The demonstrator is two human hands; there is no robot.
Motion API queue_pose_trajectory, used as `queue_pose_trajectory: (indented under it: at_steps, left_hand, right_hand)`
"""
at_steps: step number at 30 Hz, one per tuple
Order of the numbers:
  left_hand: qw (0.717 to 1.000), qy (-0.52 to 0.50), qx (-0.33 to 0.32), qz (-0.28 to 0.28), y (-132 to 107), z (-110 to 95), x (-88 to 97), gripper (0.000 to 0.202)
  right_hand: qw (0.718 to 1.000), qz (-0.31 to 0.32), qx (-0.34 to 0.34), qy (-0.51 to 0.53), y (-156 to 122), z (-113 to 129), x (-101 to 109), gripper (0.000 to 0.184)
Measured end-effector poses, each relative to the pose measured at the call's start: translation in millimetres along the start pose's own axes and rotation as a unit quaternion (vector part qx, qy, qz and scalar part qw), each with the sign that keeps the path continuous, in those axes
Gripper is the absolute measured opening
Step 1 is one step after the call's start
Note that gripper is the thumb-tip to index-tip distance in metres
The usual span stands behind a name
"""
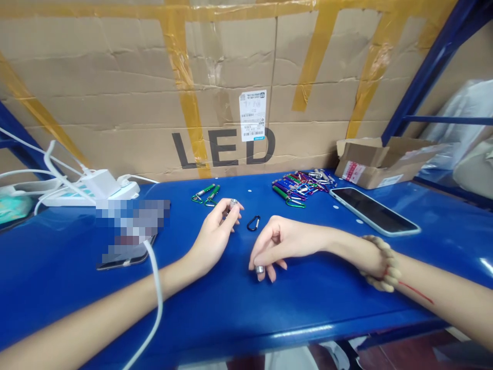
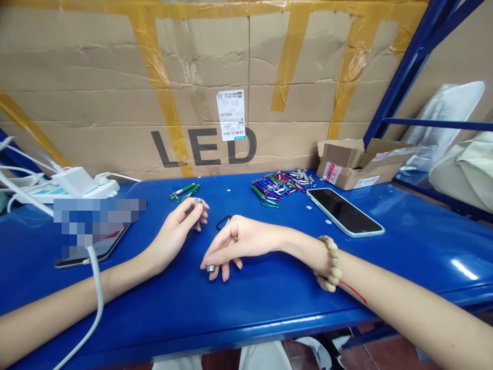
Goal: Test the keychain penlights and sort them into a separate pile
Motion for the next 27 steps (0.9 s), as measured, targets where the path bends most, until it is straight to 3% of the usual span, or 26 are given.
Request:
queue_pose_trajectory:
  at_steps: [27]
  left_hand:
    - [1.000,0.011,0.000,0.015,0.1,0.6,-1.3,0.021]
  right_hand:
    - [0.999,-0.010,-0.019,-0.029,-0.9,-3.1,1.4,0.019]
Point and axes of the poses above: each hand's wrist, its own y-axis towards the middle knuckle, its own x-axis out of the back of the hand, z = x × y, the point moved 7 cm from there along y, towards the middle knuckle, and after that the axes turned 12 degrees about y, right-handed, at the moved point
